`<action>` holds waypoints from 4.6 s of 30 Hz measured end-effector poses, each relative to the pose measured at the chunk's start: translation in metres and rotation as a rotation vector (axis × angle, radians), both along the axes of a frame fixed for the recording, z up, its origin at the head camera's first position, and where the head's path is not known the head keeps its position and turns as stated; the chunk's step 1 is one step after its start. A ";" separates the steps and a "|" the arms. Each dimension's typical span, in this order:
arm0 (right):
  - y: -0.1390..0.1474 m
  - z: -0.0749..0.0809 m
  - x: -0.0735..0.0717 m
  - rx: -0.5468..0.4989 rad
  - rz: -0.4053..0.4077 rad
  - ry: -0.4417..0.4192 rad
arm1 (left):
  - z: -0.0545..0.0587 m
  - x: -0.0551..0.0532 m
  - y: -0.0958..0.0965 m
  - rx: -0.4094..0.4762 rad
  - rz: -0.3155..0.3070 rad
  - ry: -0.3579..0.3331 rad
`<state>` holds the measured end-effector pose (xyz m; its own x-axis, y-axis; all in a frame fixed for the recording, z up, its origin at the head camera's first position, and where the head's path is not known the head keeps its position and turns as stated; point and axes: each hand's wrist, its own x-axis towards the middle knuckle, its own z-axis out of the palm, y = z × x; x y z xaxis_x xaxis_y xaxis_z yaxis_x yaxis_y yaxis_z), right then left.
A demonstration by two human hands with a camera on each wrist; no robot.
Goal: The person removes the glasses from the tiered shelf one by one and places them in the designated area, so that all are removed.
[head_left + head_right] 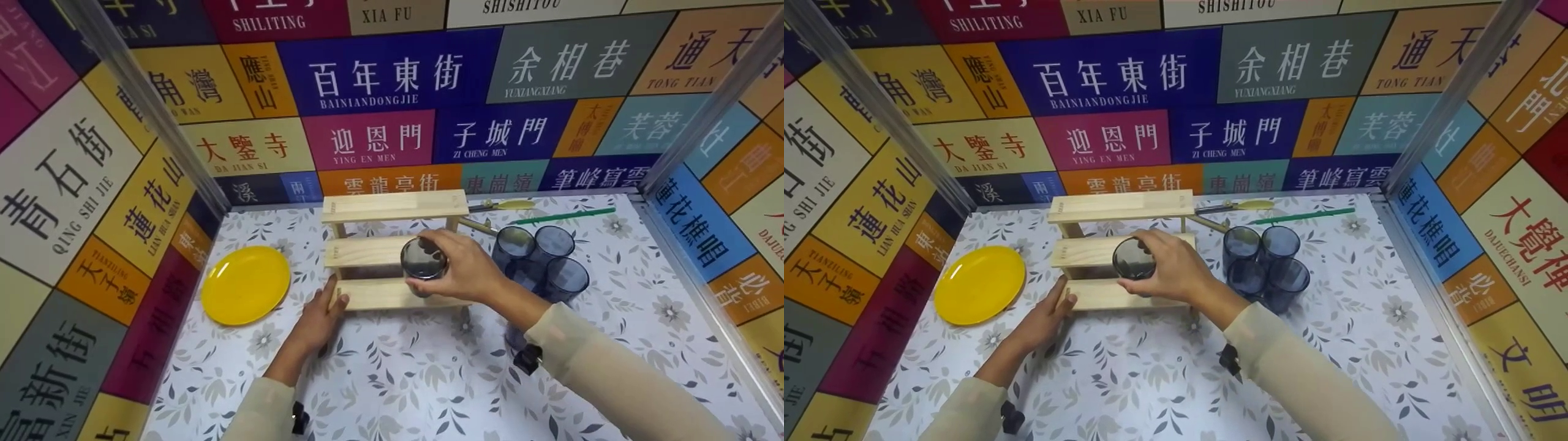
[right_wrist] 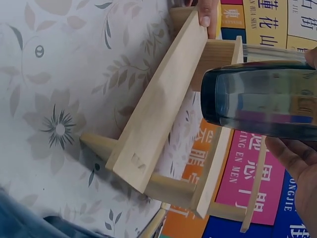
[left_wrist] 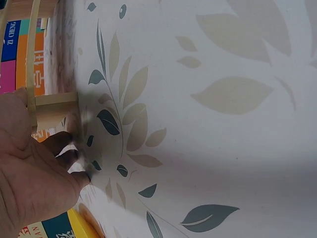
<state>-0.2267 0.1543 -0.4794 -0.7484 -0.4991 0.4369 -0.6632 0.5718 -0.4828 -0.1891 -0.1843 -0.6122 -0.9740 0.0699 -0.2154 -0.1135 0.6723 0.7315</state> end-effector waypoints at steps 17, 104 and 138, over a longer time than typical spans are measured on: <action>0.049 0.021 0.008 -0.014 -0.026 0.041 | -0.001 0.000 -0.001 0.024 -0.003 0.009; 0.244 -0.022 0.095 0.068 -0.374 0.104 | -0.004 -0.001 -0.001 -0.004 0.000 -0.007; 0.238 -0.081 0.110 0.034 -0.496 -0.164 | -0.002 -0.001 0.000 -0.003 0.002 0.007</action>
